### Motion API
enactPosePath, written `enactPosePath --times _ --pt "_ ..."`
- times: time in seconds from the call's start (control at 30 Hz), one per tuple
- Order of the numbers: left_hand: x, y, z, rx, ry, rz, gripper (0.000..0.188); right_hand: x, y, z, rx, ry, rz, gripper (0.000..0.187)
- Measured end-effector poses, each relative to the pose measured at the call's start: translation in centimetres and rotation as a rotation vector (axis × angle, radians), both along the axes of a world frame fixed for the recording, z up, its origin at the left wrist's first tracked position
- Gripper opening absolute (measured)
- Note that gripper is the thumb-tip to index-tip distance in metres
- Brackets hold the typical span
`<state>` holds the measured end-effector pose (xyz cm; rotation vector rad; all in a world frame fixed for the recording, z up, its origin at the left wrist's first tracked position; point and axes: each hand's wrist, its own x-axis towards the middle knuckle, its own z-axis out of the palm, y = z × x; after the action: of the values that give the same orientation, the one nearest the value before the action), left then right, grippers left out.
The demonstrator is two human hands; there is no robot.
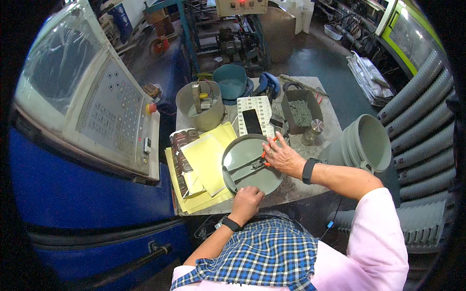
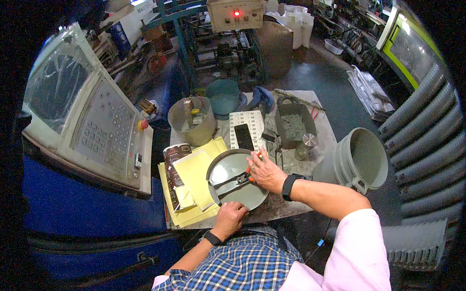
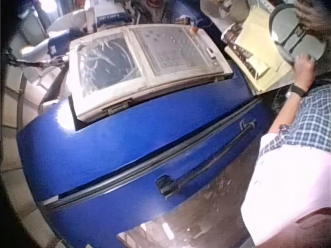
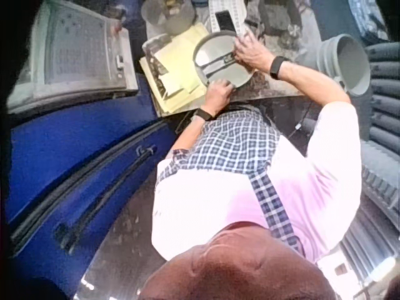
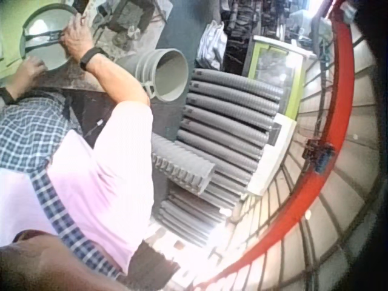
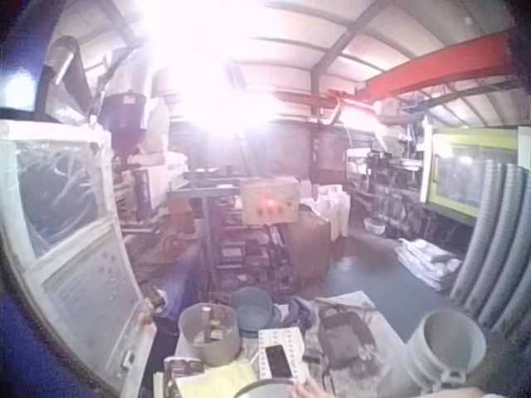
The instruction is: The person retrieves gray plastic buckets from a machine, trims excess plastic from the rim and handle using pliers and a scraper, applies a label to the side, and stacks the finished buckets. The process is repeated for several buckets.
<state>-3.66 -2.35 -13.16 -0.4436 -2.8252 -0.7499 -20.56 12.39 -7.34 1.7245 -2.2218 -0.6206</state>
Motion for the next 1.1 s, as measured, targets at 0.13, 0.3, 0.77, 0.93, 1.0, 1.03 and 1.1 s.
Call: enactPosePath --times 0.13,0.3,0.77,0.93,1.0,1.03,1.1 --pt "-0.1 -0.1 0.8 0.138 0.011 0.026 0.011 0.3 -1.0 -0.4 0.064 0.065 0.007 0.035" --pt "-4.2 -1.6 2.4 0.312 0.194 0.390 0.014 -0.4 -1.4 -0.2 0.120 -0.002 0.040 0.031" --pt "-10.8 -5.4 7.5 -0.003 0.208 0.592 0.024 0.8 4.5 1.3 -0.193 -0.521 -0.330 0.015" --pt "-19.2 -0.1 12.6 0.005 0.214 0.407 0.021 4.0 11.6 -1.8 -0.444 -0.963 -0.773 0.013" --pt "-22.8 2.9 13.9 0.164 0.422 0.333 0.018 4.6 12.8 -3.7 -0.639 -1.016 -0.710 0.013" --pt "-23.9 3.8 14.2 0.268 0.515 0.282 0.020 4.7 13.3 -4.6 -0.670 -1.038 -0.742 0.012" --pt "-24.3 4.5 13.9 0.302 0.467 0.323 0.019 5.3 14.6 -6.4 -0.818 -1.025 -0.719 0.012"
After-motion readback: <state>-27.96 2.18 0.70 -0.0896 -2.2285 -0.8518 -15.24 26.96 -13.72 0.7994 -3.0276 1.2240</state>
